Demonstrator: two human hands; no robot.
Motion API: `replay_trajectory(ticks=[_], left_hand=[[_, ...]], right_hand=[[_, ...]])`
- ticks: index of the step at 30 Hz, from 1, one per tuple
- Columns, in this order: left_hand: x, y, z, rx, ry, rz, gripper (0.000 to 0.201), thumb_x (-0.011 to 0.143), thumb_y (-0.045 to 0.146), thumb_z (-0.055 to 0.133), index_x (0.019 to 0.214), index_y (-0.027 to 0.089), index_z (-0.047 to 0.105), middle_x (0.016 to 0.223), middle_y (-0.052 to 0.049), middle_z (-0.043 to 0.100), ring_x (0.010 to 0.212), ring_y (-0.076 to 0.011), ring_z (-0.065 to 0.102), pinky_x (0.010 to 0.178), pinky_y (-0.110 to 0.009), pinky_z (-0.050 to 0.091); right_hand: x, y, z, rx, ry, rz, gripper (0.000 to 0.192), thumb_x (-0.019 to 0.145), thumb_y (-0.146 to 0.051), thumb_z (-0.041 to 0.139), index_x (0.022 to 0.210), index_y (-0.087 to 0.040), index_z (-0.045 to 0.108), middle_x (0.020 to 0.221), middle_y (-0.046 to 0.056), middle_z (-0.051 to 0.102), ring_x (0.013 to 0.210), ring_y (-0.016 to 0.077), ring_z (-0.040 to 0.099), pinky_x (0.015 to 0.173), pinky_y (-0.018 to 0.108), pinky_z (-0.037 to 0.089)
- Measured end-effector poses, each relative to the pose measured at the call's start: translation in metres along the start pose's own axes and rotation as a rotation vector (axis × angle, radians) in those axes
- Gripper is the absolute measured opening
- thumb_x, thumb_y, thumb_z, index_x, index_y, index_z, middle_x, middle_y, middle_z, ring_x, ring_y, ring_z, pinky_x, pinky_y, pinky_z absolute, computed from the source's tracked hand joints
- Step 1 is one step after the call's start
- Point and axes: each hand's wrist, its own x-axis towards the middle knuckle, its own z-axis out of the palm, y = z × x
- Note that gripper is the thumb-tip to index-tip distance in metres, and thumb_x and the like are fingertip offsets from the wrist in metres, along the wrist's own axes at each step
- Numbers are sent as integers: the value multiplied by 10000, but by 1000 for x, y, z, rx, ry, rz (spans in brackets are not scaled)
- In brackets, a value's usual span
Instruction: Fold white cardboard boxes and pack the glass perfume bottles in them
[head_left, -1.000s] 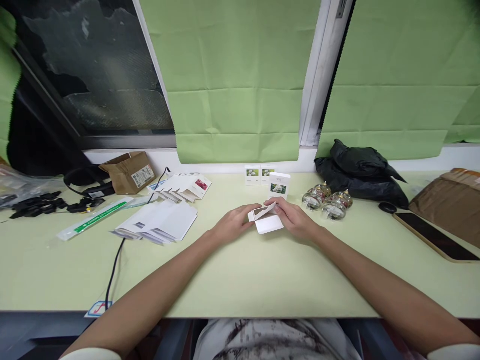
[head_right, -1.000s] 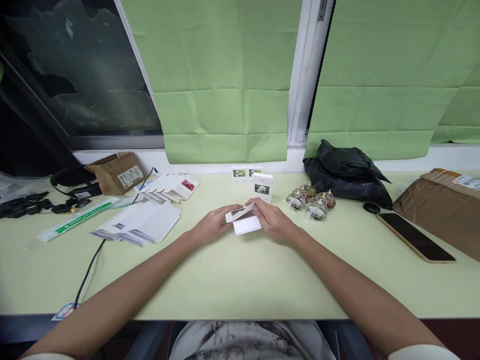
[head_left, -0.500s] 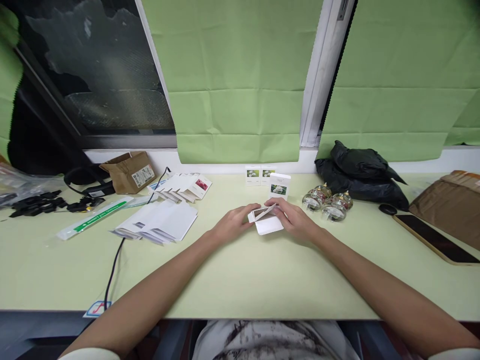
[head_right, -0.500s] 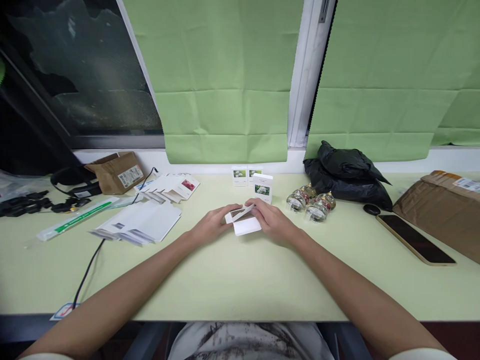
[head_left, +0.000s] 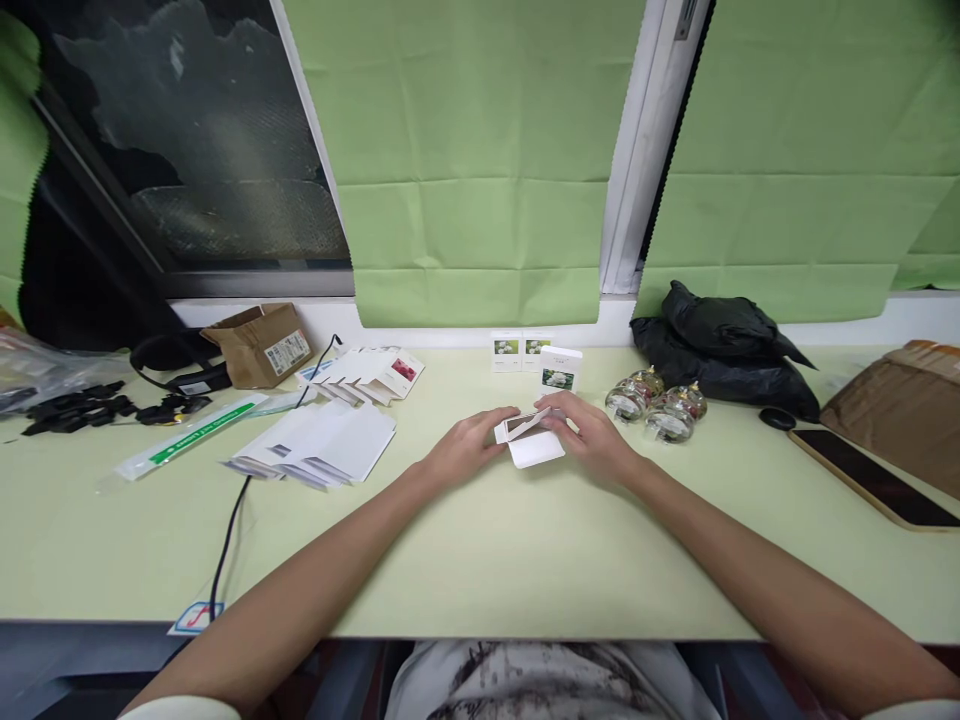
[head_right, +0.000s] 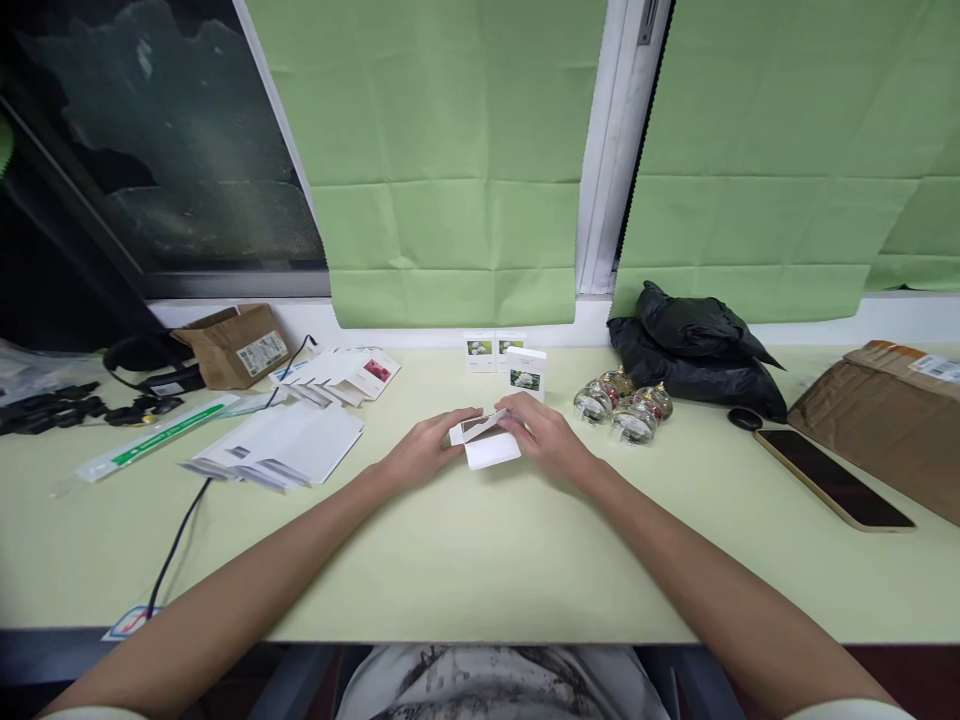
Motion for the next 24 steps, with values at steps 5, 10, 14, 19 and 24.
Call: replay_trajectory(ticks=[5, 10, 14, 19, 24], left_hand=[[0, -3, 2, 30, 11, 1, 510, 1013, 329, 597, 1509, 306, 481, 1477, -49, 632, 1271, -247, 670, 1070, -400, 549], [1, -1, 1, 24, 9, -9, 495, 1008, 332, 607, 1492, 311, 503, 1431, -43, 666, 1222, -250, 694, 1027, -391, 565], [1, 1, -1, 4, 7, -21, 492, 998, 292, 604, 1482, 305, 519, 1421, -35, 674, 1201, -241, 701, 1011, -369, 567], [2, -1, -1, -14, 15, -22, 488, 993, 307, 613, 1473, 296, 529, 1447, -33, 660, 1230, -236, 687, 1032, -367, 559], [4, -3, -2, -37, 5, -64, 471, 991, 281, 599, 1458, 286, 546, 1430, -24, 673, 1238, -245, 684, 1065, -384, 545]], right_hand=[[3, -2, -4, -68, 58, -144, 260, 1072, -271, 506, 1324, -289, 569, 1270, 107, 651, 1205, 265, 640, 987, 449, 562], [6, -7, -8, -169, 79, -255, 176, 1060, -217, 508, 1176, -267, 631, 1213, 126, 654, 1169, 279, 633, 961, 469, 560], [8, -11, -11, -220, 78, -271, 150, 1060, -205, 507, 1150, -239, 623, 1148, 130, 652, 1119, 281, 614, 943, 471, 544], [10, -13, -17, -336, 11, -292, 149, 1060, -223, 527, 1155, -230, 642, 1070, 116, 659, 1045, 278, 543, 897, 439, 528], [10, -14, -21, -439, -51, -355, 221, 1065, -213, 499, 1205, -251, 666, 1047, 110, 668, 1035, 284, 517, 907, 447, 513]])
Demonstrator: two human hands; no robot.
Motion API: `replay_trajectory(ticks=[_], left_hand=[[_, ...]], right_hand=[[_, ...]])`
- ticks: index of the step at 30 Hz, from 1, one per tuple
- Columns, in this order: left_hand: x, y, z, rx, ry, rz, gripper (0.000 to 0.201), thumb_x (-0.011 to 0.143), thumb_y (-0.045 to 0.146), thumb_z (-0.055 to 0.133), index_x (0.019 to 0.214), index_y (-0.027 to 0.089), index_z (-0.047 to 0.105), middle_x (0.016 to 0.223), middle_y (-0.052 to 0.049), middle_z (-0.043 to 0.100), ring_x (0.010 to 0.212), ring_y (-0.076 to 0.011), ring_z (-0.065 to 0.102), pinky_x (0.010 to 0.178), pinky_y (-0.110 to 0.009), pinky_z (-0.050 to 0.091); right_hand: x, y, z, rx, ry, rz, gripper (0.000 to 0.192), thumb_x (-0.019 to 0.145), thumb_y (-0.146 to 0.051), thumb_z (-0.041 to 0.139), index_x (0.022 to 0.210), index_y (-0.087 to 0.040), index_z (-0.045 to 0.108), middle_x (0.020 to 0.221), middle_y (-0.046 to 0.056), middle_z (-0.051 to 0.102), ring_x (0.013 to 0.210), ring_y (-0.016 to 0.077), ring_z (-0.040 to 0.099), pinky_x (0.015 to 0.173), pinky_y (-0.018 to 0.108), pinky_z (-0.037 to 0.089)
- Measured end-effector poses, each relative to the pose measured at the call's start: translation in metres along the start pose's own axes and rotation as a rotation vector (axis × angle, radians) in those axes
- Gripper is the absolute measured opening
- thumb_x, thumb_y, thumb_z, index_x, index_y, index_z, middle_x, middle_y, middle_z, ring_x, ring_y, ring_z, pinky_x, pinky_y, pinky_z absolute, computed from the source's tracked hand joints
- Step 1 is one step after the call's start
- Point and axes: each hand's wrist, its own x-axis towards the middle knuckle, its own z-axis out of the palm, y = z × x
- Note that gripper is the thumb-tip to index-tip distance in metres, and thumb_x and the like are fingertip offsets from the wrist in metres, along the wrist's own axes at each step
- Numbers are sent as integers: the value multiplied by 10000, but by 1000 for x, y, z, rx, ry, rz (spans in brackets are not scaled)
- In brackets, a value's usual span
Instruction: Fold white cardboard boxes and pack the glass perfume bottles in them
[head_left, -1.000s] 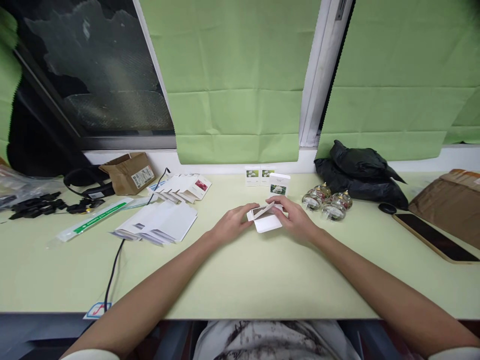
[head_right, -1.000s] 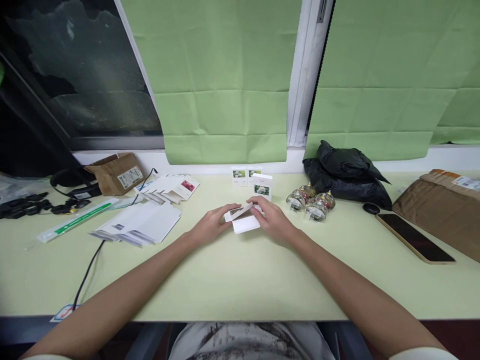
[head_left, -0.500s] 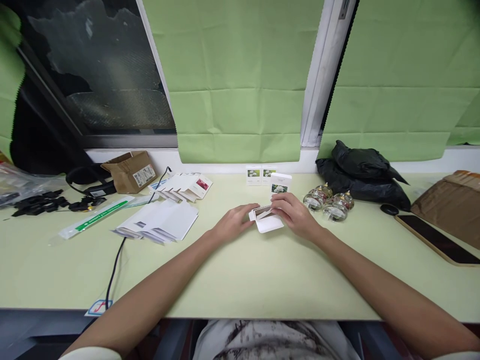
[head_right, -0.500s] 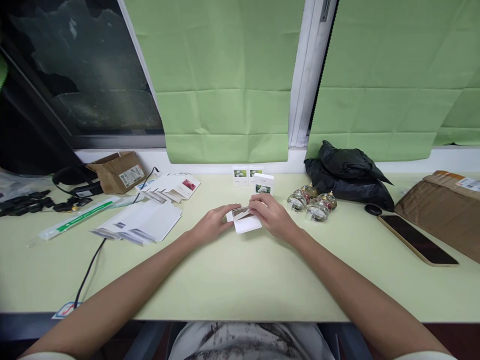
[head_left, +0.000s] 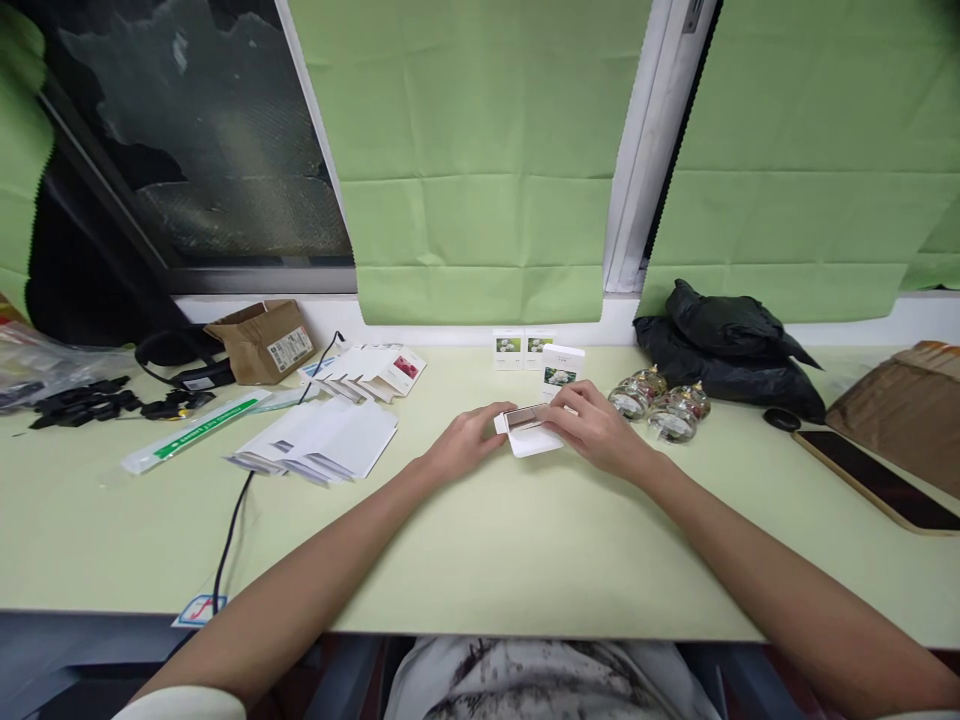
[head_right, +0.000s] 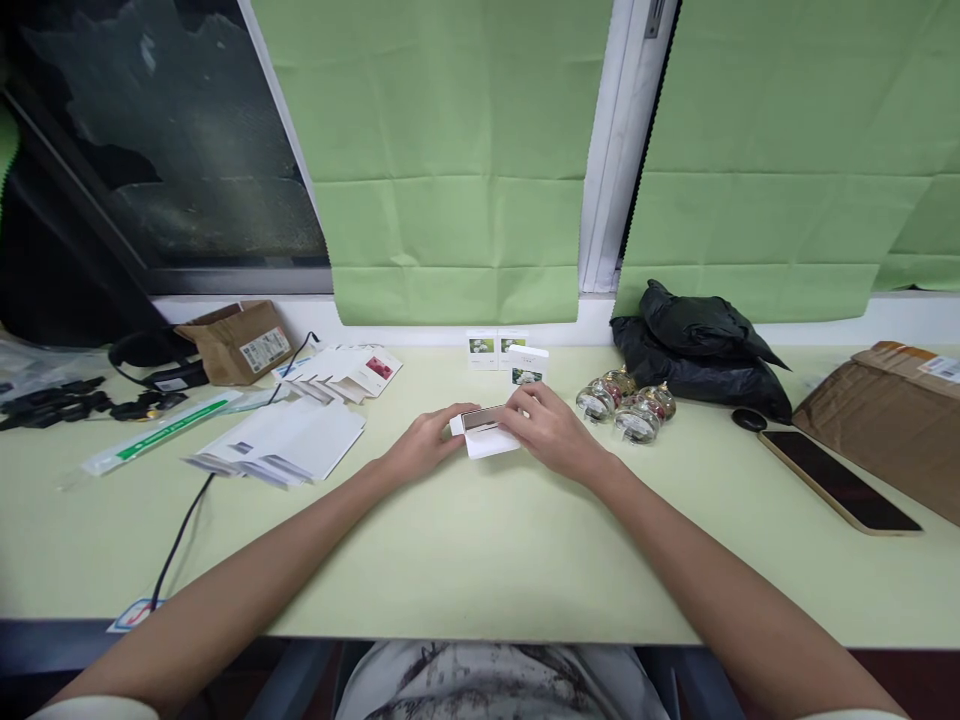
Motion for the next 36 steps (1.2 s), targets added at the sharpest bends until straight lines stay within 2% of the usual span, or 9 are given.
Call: replay_trajectory(ticks=[7, 12, 21, 30, 36], left_hand=[[-1, 0, 1, -19, 24, 11, 468, 990, 319, 613, 1453, 286, 556, 1441, -27, 664, 1261, -243, 671, 1078, -375, 536], [-1, 1, 0, -59, -4, 4, 469, 1005, 338, 593, 1470, 311, 537, 1397, -11, 691, 1204, -228, 697, 1019, -358, 562], [-1, -3, 2, -35, 21, 40, 480, 997, 344, 604, 1469, 286, 543, 1457, -27, 652, 1298, -232, 650, 1105, -388, 529], [-1, 2, 1, -48, 6, -17, 463, 994, 313, 575, 1457, 301, 556, 1406, -16, 690, 1227, -240, 690, 1051, -380, 558], [-1, 0, 3, -28, 24, 23, 485, 987, 321, 605, 1467, 299, 541, 1438, -18, 666, 1261, -239, 670, 1078, -386, 539]], right_hand=[[0, -1, -1, -82, -39, -19, 259, 1063, -175, 465, 1144, -248, 699, 1057, 117, 677, 1028, 287, 537, 894, 450, 505], [-2, -1, 3, -64, -10, -6, 258, 1071, -204, 466, 1160, -262, 702, 1064, 115, 689, 1029, 286, 557, 913, 459, 497], [-2, -2, 6, -40, -27, -1, 205, 1063, -199, 502, 1088, -236, 702, 1040, 106, 693, 1043, 281, 535, 896, 440, 480], [-5, 0, 12, -44, 50, 72, 217, 1067, -246, 512, 1155, -245, 709, 986, 107, 678, 1009, 287, 539, 872, 448, 460], [-3, -4, 11, -33, -16, 66, 191, 1080, -248, 500, 1130, -241, 684, 956, 80, 732, 970, 279, 543, 848, 438, 426]])
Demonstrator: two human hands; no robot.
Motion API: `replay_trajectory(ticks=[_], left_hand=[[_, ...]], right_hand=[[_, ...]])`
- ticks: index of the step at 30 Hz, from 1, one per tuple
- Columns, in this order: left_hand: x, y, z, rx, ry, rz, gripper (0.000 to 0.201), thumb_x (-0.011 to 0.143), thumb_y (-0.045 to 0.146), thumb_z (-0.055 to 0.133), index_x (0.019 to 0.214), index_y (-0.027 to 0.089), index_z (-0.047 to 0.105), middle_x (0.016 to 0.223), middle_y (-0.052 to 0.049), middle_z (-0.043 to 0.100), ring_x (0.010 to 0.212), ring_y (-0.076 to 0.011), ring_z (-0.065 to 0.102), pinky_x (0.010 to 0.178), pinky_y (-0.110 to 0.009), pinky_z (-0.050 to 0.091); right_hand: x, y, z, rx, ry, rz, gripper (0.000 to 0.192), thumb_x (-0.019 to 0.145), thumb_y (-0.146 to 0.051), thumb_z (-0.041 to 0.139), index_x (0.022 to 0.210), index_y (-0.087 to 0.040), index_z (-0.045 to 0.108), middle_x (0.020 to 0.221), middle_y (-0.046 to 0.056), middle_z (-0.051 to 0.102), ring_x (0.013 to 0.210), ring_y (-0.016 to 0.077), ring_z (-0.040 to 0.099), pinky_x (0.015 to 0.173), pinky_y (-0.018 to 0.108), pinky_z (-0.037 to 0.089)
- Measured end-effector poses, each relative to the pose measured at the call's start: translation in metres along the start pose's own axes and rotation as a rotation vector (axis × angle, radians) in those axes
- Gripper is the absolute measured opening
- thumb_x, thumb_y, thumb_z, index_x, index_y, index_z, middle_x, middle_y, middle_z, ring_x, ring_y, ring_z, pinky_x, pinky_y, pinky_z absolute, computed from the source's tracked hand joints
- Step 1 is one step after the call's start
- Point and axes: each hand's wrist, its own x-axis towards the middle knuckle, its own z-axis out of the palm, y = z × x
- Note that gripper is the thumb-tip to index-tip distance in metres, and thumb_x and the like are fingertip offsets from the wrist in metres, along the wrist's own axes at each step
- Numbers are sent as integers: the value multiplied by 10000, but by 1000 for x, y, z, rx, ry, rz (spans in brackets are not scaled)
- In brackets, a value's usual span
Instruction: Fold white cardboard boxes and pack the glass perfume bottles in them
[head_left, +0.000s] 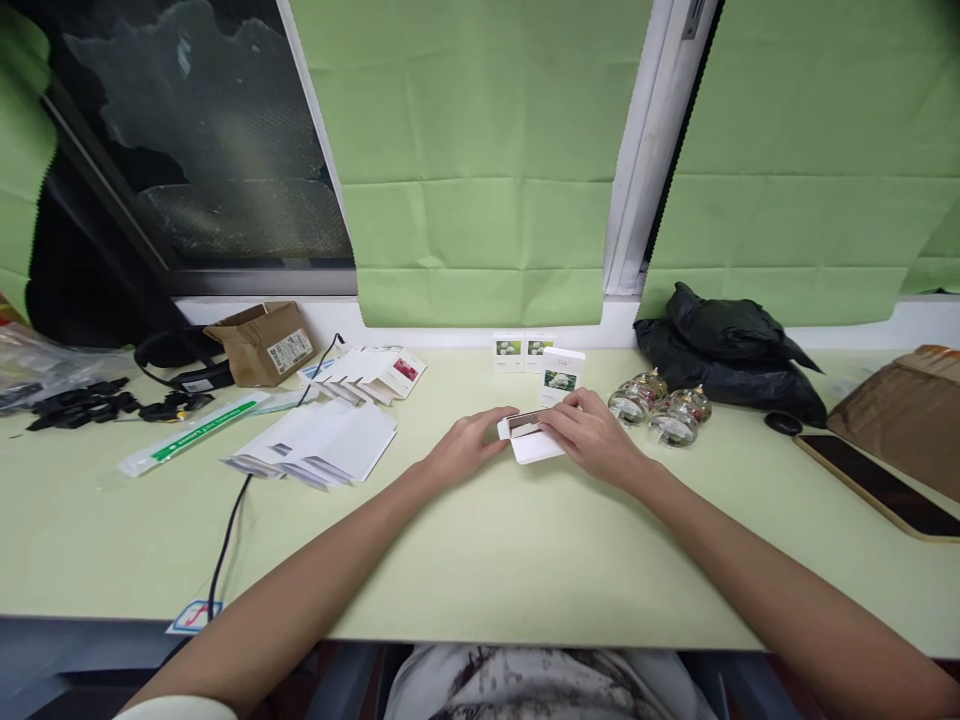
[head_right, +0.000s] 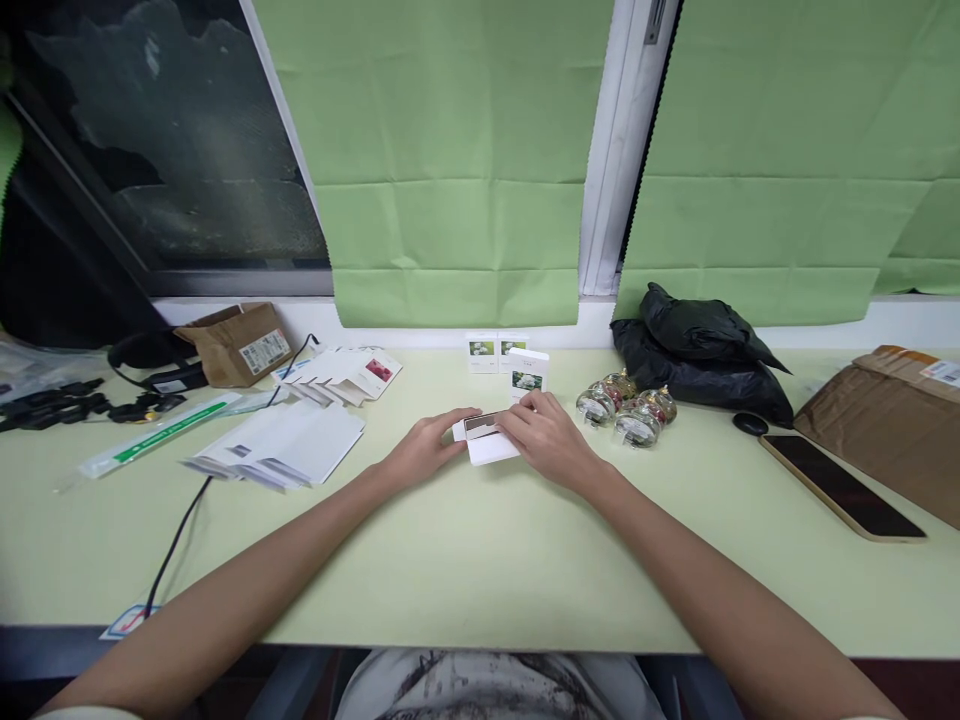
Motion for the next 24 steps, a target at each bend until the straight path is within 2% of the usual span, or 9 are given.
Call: replay_trajectory(ticks=[3, 7, 11, 14, 17, 20, 22, 24], left_hand=[[0, -1, 1, -5, 0, -5, 479, 998, 313, 592, 1473, 317, 529, 1405, -6, 686, 1209, -228, 694, 1034, -369, 557], [-2, -2, 1, 19, 6, 20, 505, 989, 284, 603, 1486, 305, 516, 1456, -20, 652, 1270, -233, 666, 1074, -378, 535], [-2, -4, 2, 64, -17, 0, 563, 991, 273, 602, 1535, 314, 460, 1477, -38, 630, 1260, -239, 665, 1050, -382, 545], [-1, -5, 4, 125, -9, -25, 556, 983, 256, 624, 1516, 306, 476, 1423, -62, 654, 1211, -252, 679, 1013, -396, 559], [-1, -6, 5, 169, 32, 13, 491, 977, 233, 647, 1451, 284, 528, 1349, -72, 681, 1194, -257, 676, 999, -402, 560], [-1, -8, 5, 194, 61, 55, 459, 970, 197, 657, 1408, 276, 542, 1295, -67, 696, 1171, -253, 679, 970, -394, 568], [-1, -10, 5, 210, 69, 75, 468, 967, 190, 663, 1407, 278, 530, 1288, -68, 694, 1169, -257, 677, 957, -401, 573], [-2, -13, 6, 227, 73, 101, 487, 970, 189, 662, 1423, 282, 509, 1308, -72, 685, 1202, -264, 663, 967, -413, 571]], right_hand=[[1, -3, -1, -48, 1, 30, 188, 1087, -256, 489, 1081, -226, 674, 909, 83, 724, 887, 265, 513, 799, 419, 398], [1, -7, 0, -75, -20, 38, 218, 1103, -259, 447, 1003, -215, 636, 818, 72, 675, 812, 247, 492, 753, 393, 363], [2, -8, 1, -88, -18, 14, 229, 1111, -255, 422, 998, -205, 615, 822, 69, 676, 787, 235, 523, 758, 380, 355], [3, -8, -4, -69, -84, 13, 247, 1115, -330, 429, 1033, -197, 621, 855, 77, 703, 810, 237, 586, 779, 374, 375], [3, -6, -13, 2, -224, 49, 379, 1054, -547, 532, 1209, -208, 604, 986, 82, 757, 882, 255, 673, 815, 365, 421], [2, -6, -18, 15, -334, 109, 555, 957, -661, 629, 1340, -268, 549, 1190, 75, 763, 919, 271, 721, 749, 331, 443], [1, -8, -18, -16, -386, 141, 515, 956, -592, 671, 1347, -284, 541, 1277, 68, 741, 887, 264, 734, 669, 302, 424], [1, -11, -16, -52, -428, 166, 433, 975, -436, 682, 1353, -285, 535, 1336, 67, 717, 880, 251, 740, 623, 282, 402]])
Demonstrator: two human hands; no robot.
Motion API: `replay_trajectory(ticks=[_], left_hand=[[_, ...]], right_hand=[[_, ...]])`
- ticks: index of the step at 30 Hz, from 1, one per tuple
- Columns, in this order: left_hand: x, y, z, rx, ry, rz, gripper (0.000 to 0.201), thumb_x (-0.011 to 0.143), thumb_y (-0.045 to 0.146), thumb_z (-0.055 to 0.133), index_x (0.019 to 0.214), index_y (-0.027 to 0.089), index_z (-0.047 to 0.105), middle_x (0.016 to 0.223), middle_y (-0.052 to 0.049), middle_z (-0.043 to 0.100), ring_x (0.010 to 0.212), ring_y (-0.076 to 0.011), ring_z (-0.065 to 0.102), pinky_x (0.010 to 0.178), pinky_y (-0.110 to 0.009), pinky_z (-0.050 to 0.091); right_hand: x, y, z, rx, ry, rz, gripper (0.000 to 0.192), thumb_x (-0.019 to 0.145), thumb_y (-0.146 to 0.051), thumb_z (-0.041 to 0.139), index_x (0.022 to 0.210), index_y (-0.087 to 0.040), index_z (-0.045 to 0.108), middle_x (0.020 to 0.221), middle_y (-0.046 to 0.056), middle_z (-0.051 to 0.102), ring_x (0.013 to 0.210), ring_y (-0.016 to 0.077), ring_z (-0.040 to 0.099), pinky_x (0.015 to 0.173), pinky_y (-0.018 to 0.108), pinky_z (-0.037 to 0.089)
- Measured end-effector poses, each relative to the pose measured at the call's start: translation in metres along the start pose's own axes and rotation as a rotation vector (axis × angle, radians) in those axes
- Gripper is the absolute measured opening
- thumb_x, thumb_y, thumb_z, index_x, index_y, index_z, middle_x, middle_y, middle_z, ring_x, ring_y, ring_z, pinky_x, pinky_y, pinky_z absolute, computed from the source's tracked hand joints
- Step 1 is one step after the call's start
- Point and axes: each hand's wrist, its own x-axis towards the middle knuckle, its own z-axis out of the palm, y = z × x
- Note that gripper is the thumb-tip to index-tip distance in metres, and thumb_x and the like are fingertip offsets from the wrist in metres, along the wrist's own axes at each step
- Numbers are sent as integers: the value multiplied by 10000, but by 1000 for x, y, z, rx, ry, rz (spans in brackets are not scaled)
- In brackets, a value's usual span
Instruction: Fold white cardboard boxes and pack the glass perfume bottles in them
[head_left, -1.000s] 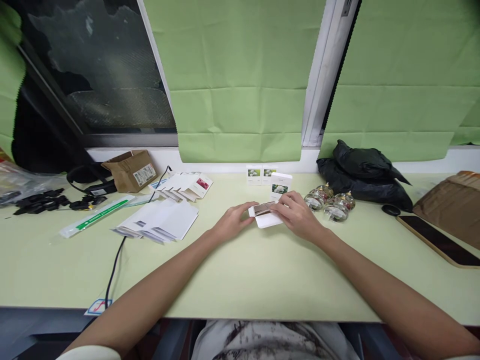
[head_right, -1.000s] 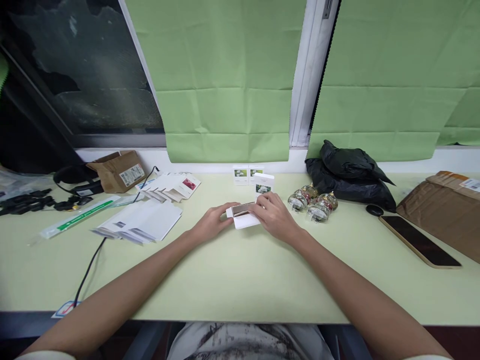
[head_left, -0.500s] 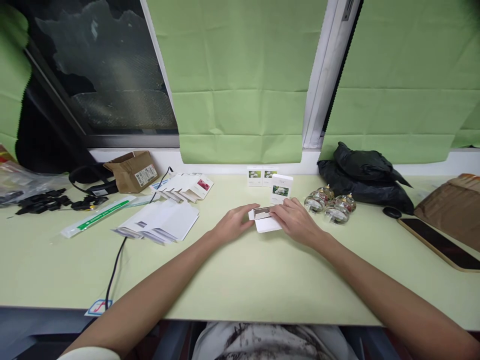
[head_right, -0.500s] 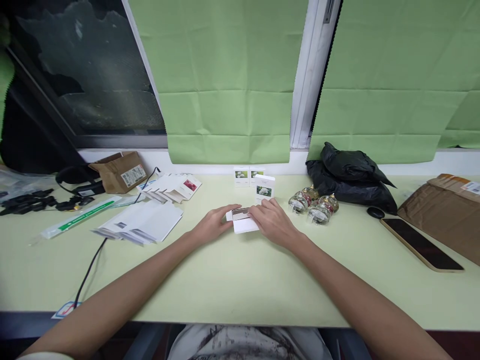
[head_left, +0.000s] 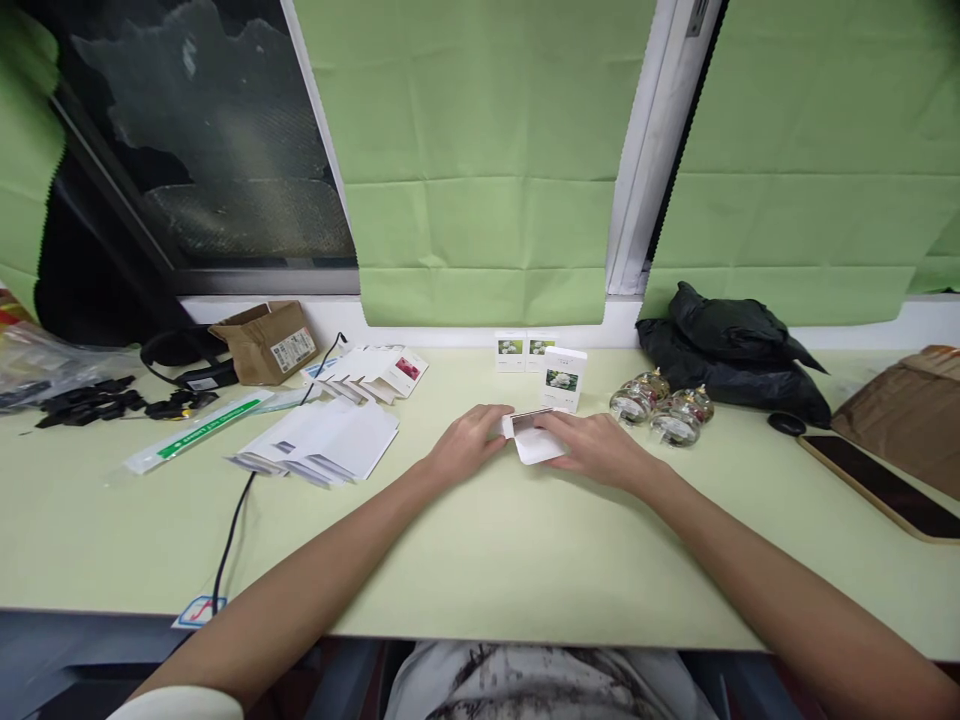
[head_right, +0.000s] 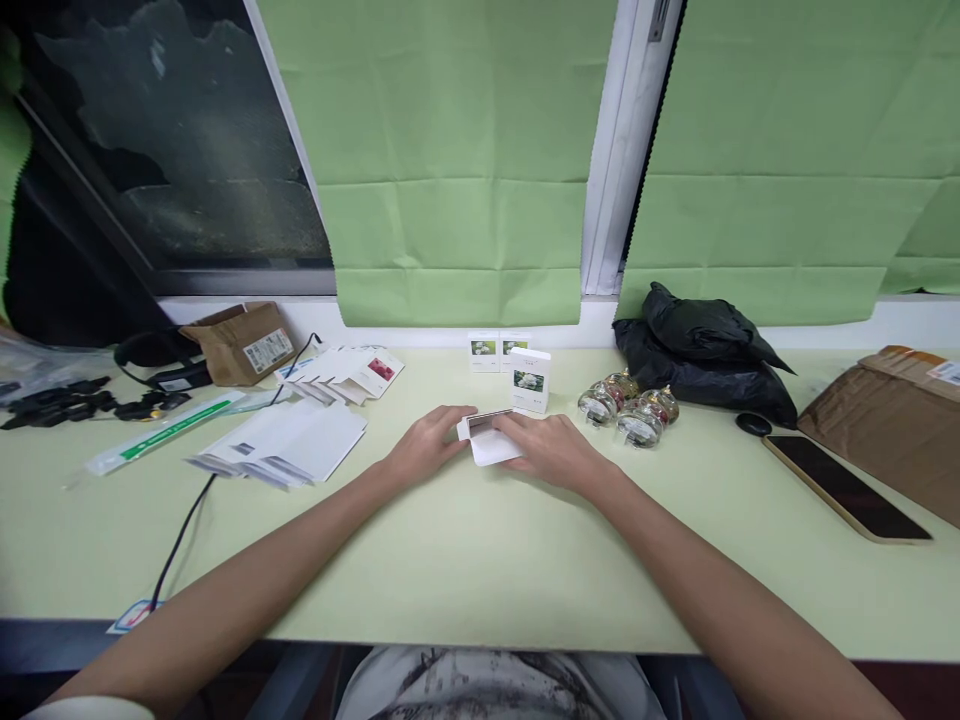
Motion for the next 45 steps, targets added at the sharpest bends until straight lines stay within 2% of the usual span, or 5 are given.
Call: replay_trajectory(ticks=[14, 21, 32, 38, 45], left_hand=[[-2, 4, 0, 51, 9, 31, 460, 988, 168, 613, 1413, 272, 471, 1318, -80, 677, 1241, -273, 645, 944, -419, 571], [3, 14, -1, -123, -65, -94, 488, 941, 166, 634, 1390, 273, 475, 1414, -81, 616, 1297, -276, 594, 1021, -445, 537], [11, 15, -15, -388, -267, -211, 1088, 647, 452, 935, 1580, 288, 401, 1531, -105, 531, 1365, -354, 537, 1085, -456, 497], [14, 24, -19, -441, -224, -119, 833, 623, 446, 948, 1359, 268, 599, 1337, -84, 625, 1209, -306, 631, 1008, -416, 530], [14, 21, -15, -455, -196, -70, 709, 633, 272, 920, 1278, 256, 627, 1287, -86, 638, 1171, -302, 640, 988, -427, 535]], right_hand=[[4, -12, 7, 51, -93, 86, 477, 952, -143, 528, 1400, -305, 552, 1361, 55, 702, 987, 243, 723, 725, 291, 449], [5, -13, 13, 73, -85, 102, 466, 1001, -141, 447, 1414, -319, 568, 1373, 55, 693, 992, 238, 714, 704, 291, 431], [2, -10, 3, 212, -145, -74, 513, 1009, -149, 474, 1465, -372, 547, 1372, 21, 686, 1009, 226, 691, 722, 289, 412], [1, -9, 4, 244, -227, -107, 402, 980, -151, 513, 1317, -317, 654, 1231, 42, 731, 967, 225, 700, 733, 291, 419], [1, -13, 6, 279, -205, -113, 442, 934, -111, 539, 1302, -321, 664, 1215, 39, 743, 991, 233, 711, 800, 310, 482]])
